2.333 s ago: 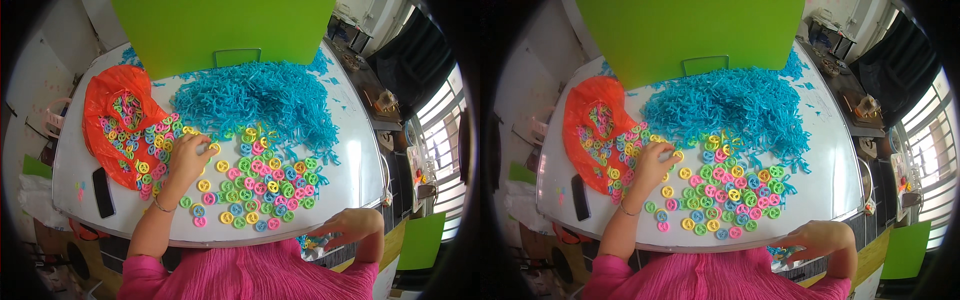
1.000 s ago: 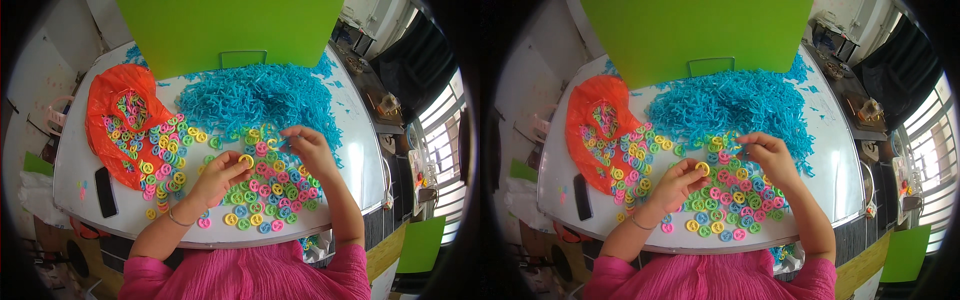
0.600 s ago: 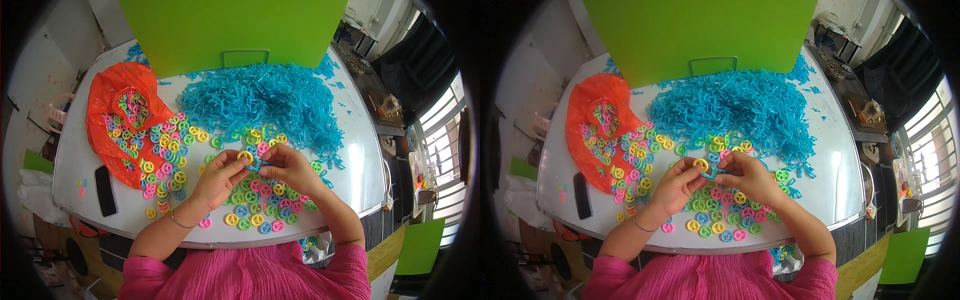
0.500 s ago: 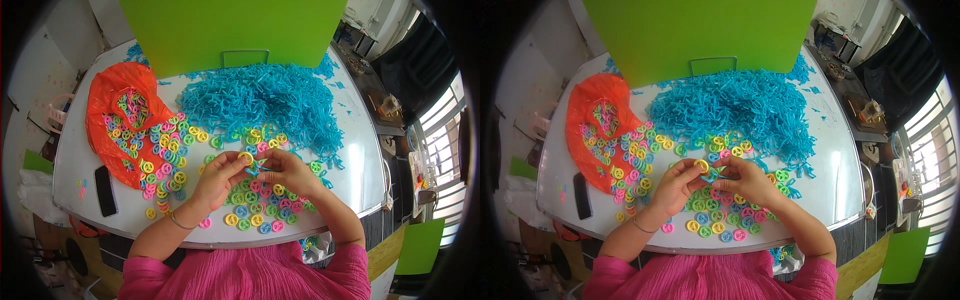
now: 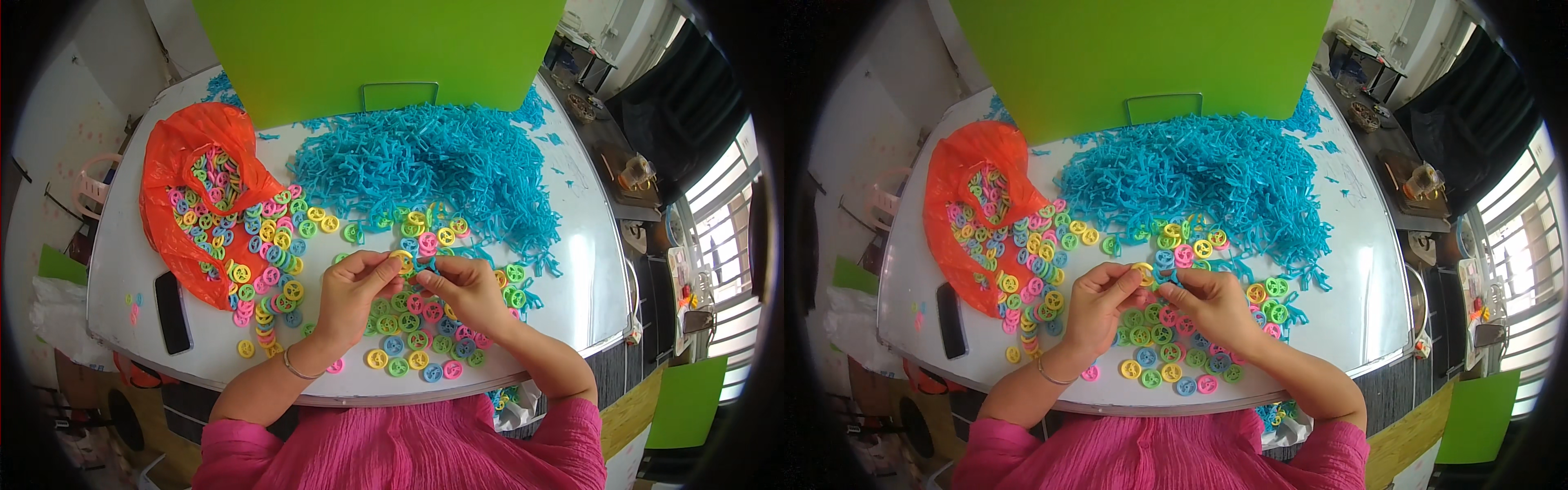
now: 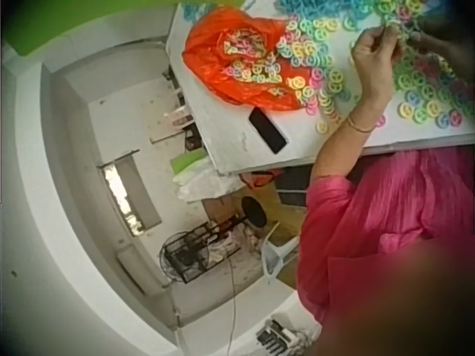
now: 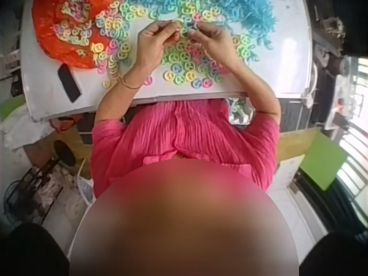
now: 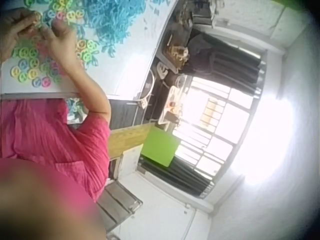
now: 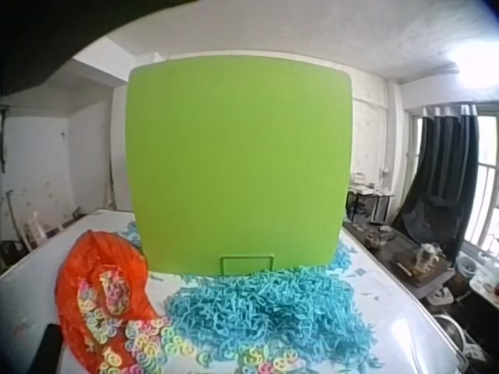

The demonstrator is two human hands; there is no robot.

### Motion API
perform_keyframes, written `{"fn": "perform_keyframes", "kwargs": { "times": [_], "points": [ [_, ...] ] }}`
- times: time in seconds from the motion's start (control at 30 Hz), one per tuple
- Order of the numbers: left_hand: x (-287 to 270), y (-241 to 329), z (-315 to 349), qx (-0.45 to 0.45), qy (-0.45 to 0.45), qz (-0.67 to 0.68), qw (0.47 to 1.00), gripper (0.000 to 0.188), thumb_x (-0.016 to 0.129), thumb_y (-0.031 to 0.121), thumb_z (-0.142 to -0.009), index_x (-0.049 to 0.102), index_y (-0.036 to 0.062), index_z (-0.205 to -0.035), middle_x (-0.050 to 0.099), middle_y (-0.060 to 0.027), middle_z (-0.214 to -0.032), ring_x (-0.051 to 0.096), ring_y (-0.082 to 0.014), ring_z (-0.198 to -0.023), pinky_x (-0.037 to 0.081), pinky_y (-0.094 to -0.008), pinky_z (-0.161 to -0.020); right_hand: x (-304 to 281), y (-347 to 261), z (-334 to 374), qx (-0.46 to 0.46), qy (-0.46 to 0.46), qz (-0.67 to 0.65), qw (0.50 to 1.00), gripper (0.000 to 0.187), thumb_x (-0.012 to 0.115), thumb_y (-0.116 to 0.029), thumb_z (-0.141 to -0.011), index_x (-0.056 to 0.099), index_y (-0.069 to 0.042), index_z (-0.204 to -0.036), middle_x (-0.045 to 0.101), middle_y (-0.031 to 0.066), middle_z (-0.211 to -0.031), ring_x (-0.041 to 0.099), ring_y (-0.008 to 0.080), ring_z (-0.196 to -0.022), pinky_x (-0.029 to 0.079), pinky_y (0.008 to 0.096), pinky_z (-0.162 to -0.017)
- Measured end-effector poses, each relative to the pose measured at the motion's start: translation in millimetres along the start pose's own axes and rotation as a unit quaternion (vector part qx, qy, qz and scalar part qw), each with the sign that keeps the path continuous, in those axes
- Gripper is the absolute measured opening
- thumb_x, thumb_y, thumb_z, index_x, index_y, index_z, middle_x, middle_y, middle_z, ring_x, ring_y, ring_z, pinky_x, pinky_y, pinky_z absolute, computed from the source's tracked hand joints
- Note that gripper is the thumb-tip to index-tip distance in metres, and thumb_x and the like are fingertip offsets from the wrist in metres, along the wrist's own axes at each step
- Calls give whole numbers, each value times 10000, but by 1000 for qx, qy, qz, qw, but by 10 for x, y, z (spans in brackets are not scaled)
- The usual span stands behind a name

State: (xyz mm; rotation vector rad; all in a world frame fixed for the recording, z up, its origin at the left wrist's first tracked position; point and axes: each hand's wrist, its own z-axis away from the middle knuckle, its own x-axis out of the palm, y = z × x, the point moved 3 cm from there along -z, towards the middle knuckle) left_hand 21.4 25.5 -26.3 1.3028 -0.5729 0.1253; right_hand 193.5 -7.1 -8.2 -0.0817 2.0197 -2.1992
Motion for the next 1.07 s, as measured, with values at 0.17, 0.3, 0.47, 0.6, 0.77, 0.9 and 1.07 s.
{"fn": "perform_keyframes", "kwargs": {
  "times": [0.17, 0.3, 0.47, 0.6, 0.77, 0.9, 1.07],
  "points": [
    [74, 81, 89, 123, -5, -164, 979, 114, 636, 58, -903, 659, -21, -981, 676, -74, -821, 650, -121, -700, 557, -250, -656, 54, -13, 41, 22, -15, 29, 999, 172, 611, -132, -940, 680, 20, -897, 653, -11, -777, 574, 30, -722, 473, 213, -624],
    [18, 77, 40, 69, -10, -91, 993, 134, 668, 86, -888, 677, -17, -973, 687, -63, -821, 653, -99, -715, 546, -221, -656, 37, -176, 53, -29, 2, 109, 994, 163, 650, -123, -906, 680, 37, -901, 646, 49, -717, 551, 36, -672, 452, 245, -572],
    [-1, 31, 26, 32, -37, -38, 998, 117, 655, 60, -892, 675, -19, -976, 687, -67, -825, 658, -106, -737, 550, -226, -680, 38, -219, 98, -161, 41, 263, 950, 174, 688, -89, -854, 675, 54, -951, 636, 127, -694, 563, 78, -623, 435, 283, -531],
    [57, 56, 61, 103, -27, -75, 991, 111, 643, 59, -900, 673, -9, -983, 687, -62, -844, 656, -107, -740, 552, -226, -695, 57, -315, 140, -154, 79, 245, 954, 175, 687, -74, -851, 680, 37, -985, 651, 113, -708, 558, 86, -612, 426, 276, -526],
    [58, -3, 45, 40, -34, 52, 997, 176, 625, 99, -922, 644, -2, -1065, 679, -57, -941, 653, -111, -819, 555, -229, -734, 41, -172, 95, -46, 27, 127, 990, 170, 668, -100, -887, 684, 29, -996, 647, 34, -713, 512, 30, -641, 415, 239, -538],
    [67, 41, 45, 38, -39, 23, 998, 207, 614, 128, -934, 631, 8, -1102, 672, -63, -990, 648, -116, -873, 553, -236, -767, 46, -243, 130, -81, 45, 144, 985, 427, 654, -149, -905, 520, -40, -1295, 598, 24, -664, 491, 38, -614, 405, 243, -537],
    [-17, 23, -23, -85, -124, 63, 987, 325, 613, 140, -933, 561, 25, -1232, 649, -89, -1088, 647, -180, -952, 540, -283, -859, -34, -374, 191, -138, -79, 169, 973, 738, 630, -212, -922, 197, -132, -1514, 589, 54, -618, 528, 101, -541, 410, 262, -541]
  ]
}}
